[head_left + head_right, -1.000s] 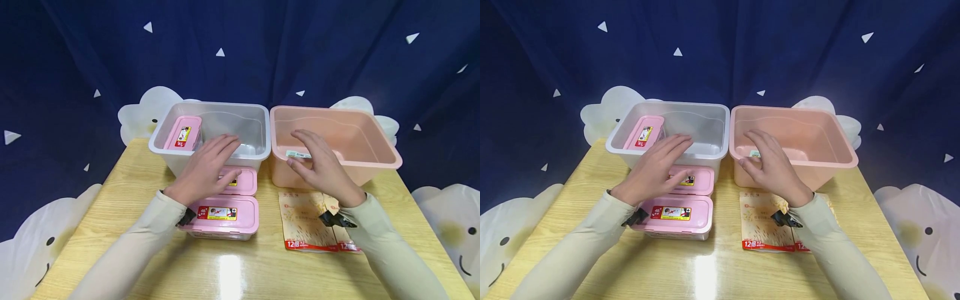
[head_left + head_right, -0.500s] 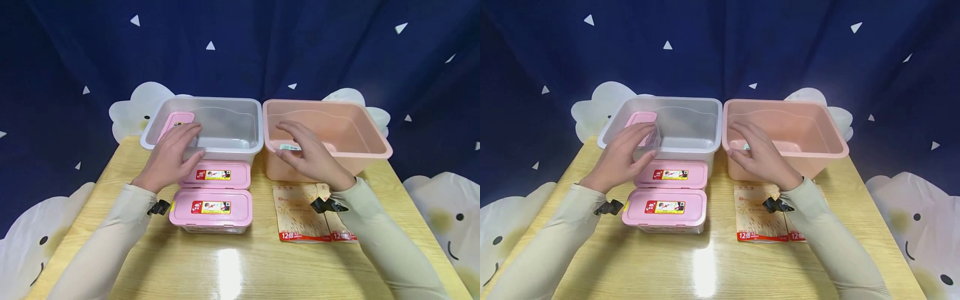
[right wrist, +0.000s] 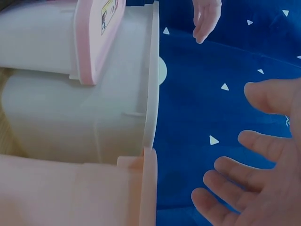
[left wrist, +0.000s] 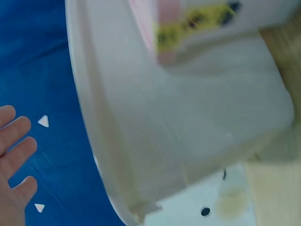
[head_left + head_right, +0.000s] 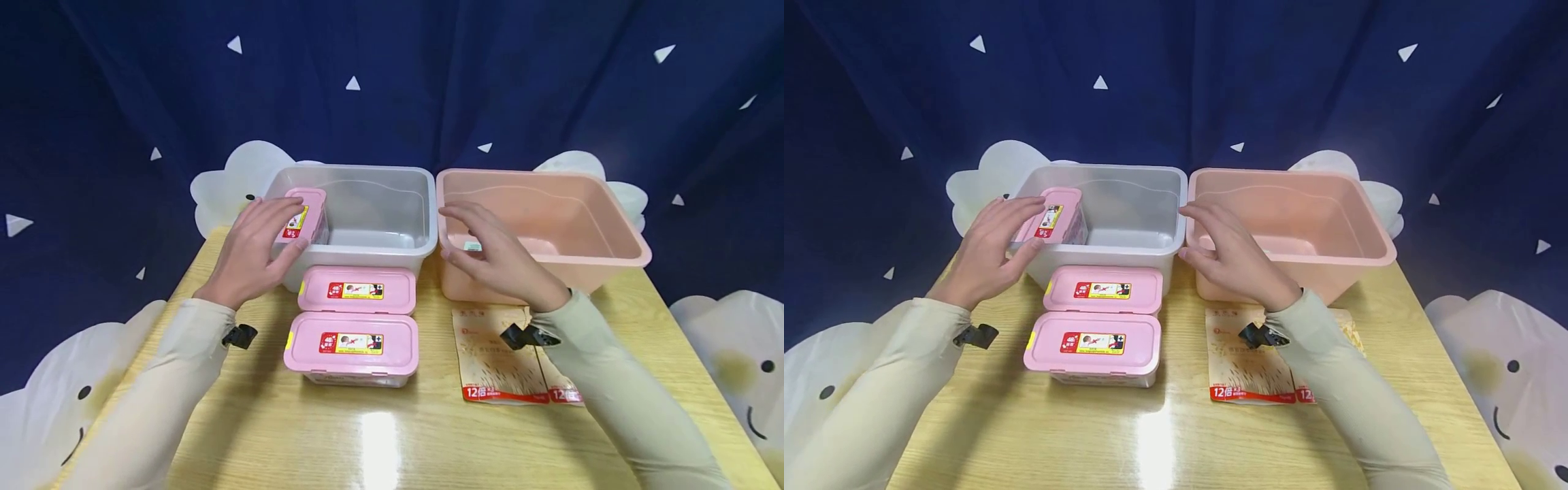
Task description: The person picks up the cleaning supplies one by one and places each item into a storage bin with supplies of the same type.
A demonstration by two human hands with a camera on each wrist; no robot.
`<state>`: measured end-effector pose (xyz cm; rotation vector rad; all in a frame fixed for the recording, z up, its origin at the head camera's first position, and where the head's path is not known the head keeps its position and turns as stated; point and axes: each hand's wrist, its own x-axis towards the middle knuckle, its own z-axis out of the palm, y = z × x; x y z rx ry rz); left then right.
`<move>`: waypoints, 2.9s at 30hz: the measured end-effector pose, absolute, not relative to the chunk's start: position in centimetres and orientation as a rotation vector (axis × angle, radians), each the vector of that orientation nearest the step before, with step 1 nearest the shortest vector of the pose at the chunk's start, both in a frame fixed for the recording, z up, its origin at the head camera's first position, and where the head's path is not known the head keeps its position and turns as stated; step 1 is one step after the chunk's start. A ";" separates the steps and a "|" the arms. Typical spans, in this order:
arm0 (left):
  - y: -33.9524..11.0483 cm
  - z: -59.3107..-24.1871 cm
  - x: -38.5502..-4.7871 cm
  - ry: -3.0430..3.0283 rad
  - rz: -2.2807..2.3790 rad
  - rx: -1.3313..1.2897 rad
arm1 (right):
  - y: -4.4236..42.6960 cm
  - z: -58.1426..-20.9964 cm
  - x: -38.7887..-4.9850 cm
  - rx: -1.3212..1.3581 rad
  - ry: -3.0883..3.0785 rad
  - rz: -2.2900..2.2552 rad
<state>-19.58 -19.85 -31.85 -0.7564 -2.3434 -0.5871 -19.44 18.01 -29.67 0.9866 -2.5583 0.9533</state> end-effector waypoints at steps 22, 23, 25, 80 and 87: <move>-25.1 -33.1 -22.1 -2.605 -0.771 -0.370 | 13.8 -28.3 -20.9 1.171 -2.653 0.933; -25.1 -33.1 -22.1 -2.610 -0.771 -0.365 | 13.6 -28.3 -21.0 1.180 -2.649 0.932; -25.1 -33.1 -22.1 -2.611 -0.772 -0.361 | 13.2 -28.3 -21.0 1.193 -2.634 0.927; -24.0 -36.1 -22.0 -2.726 -1.269 -0.121 | 12.9 -30.0 -19.9 1.325 -2.641 0.828; -23.6 -36.3 -22.2 -2.734 -1.214 -0.053 | 13.9 -29.2 -19.4 1.305 -2.674 0.847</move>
